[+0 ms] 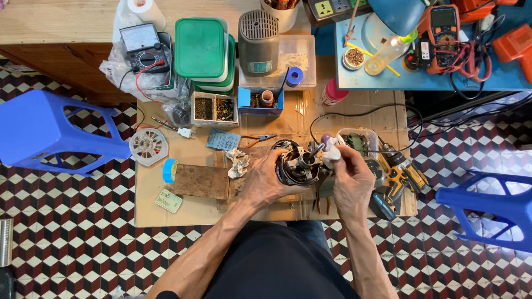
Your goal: The person disassembles a small electric motor, cleans internal components with a cloth, and uses a soldering iron to work on the motor's wiring. The person then reassembles the motor and tests it with a power tool.
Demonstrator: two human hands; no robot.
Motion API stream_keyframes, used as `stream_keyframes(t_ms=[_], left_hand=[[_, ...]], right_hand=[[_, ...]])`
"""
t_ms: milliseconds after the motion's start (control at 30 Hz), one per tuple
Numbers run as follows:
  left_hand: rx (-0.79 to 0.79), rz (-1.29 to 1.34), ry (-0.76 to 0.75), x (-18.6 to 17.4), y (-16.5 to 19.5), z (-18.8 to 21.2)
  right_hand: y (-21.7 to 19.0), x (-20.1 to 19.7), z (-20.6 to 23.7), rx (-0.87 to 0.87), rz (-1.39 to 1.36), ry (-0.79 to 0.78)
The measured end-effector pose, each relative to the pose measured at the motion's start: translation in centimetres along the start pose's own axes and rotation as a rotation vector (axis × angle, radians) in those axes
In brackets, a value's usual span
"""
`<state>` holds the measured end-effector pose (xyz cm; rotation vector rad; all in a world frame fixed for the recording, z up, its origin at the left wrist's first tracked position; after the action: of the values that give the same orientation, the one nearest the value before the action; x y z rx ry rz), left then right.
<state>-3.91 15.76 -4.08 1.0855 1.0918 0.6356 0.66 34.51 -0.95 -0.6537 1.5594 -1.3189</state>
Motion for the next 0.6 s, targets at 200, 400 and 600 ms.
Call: stream_keyframes(t_ms=[200,400,600], left_hand=[[0.062,-0.023,0.011,0.1,0.5,0.0],[0.019,-0.104,-0.031,1.1,0.1,-0.4],[0.018,-0.081,-0.06,1.0,-0.3,-0.5]], right_hand=[[-2.3,1.0,-0.5,0.041,-0.019,-0.385],[-3.1,0.3,-2.1,-0.166,0.28,-0.355],[-3.0,0.1,-2.9,-0.018,0.214,-0.372]])
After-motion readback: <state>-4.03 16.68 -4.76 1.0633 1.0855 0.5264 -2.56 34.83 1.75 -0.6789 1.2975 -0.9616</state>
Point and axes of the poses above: each hand's wrist, its own z-axis away from the middle knuckle, its own x-axis out of the palm, y = z × x, the point moved 4 cm from there along -z, towards the middle knuckle, and after that the axes turned 7 degrees about z, right-handed, at the moved point
